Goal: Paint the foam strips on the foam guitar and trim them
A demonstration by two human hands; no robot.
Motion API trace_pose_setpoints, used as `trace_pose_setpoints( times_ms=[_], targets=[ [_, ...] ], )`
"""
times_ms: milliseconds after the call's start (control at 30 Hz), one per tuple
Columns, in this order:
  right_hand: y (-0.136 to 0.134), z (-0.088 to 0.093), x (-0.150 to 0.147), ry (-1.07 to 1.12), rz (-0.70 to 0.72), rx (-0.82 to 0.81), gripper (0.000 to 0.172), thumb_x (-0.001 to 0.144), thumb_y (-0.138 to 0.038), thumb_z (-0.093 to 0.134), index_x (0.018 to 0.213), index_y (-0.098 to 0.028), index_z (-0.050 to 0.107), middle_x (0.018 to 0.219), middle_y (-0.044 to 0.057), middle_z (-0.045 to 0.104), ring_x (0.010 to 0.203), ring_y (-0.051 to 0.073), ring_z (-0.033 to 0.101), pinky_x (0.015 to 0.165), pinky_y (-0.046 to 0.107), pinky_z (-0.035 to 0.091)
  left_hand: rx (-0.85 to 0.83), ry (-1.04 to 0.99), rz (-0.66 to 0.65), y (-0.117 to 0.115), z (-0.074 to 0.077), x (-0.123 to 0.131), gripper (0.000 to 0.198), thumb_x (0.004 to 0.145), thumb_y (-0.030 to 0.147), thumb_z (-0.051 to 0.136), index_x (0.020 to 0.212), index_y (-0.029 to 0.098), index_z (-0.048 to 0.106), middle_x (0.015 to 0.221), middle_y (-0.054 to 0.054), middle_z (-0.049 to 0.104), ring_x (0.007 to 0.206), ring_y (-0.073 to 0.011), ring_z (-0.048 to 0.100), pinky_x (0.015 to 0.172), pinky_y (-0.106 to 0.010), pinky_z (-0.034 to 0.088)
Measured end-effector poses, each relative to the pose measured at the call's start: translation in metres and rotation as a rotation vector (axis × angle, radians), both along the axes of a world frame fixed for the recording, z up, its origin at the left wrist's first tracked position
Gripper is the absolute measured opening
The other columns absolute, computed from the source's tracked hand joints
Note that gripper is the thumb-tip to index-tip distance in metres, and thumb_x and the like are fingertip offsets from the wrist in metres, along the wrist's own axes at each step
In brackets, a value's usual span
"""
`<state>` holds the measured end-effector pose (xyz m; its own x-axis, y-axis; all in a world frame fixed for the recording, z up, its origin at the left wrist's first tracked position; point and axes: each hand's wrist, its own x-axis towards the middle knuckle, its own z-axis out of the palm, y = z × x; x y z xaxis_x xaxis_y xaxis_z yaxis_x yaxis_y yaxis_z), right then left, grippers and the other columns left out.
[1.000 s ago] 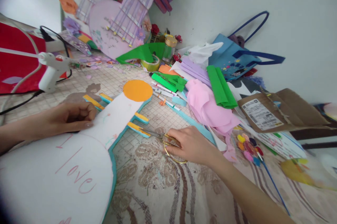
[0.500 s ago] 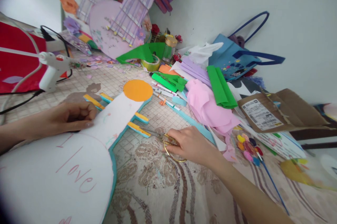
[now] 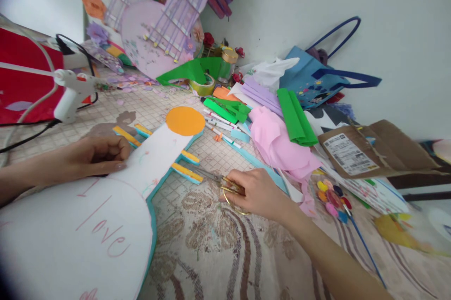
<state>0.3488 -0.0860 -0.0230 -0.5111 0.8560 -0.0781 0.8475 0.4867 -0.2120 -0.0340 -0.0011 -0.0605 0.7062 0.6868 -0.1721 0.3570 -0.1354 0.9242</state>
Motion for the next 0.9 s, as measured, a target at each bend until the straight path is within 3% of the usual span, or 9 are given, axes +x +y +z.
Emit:
trace_pose_setpoints(
  times_ms=[200,900],
  targets=[
    [-0.002,0.01,-0.01,-0.049,0.009,-0.038,0.019,0.083,-0.039,0.058,0.082,-0.02,0.054,0.057,-0.006,0.048,0.051,0.01,0.043,0.054,0.024,0.025,-0.007,-0.018,-0.004,0.0,-0.003,0.001,0.02,0.089,0.039,0.053,0.083,0.02,0.046,0.067,0.005,0.042,0.057,-0.009,0.035,0.047,-0.018,0.032],
    [0.004,-0.001,-0.004,-0.093,0.082,-0.028,0.032,0.089,-0.051,0.052,0.08,-0.02,0.052,0.058,-0.006,0.054,0.054,0.01,0.05,0.054,0.023,0.025,0.001,-0.04,-0.01,0.0,-0.003,0.001,0.019,0.089,0.037,0.054,0.083,0.021,0.047,0.067,0.006,0.043,0.056,-0.0084,0.035,0.046,-0.017,0.031]
  ],
)
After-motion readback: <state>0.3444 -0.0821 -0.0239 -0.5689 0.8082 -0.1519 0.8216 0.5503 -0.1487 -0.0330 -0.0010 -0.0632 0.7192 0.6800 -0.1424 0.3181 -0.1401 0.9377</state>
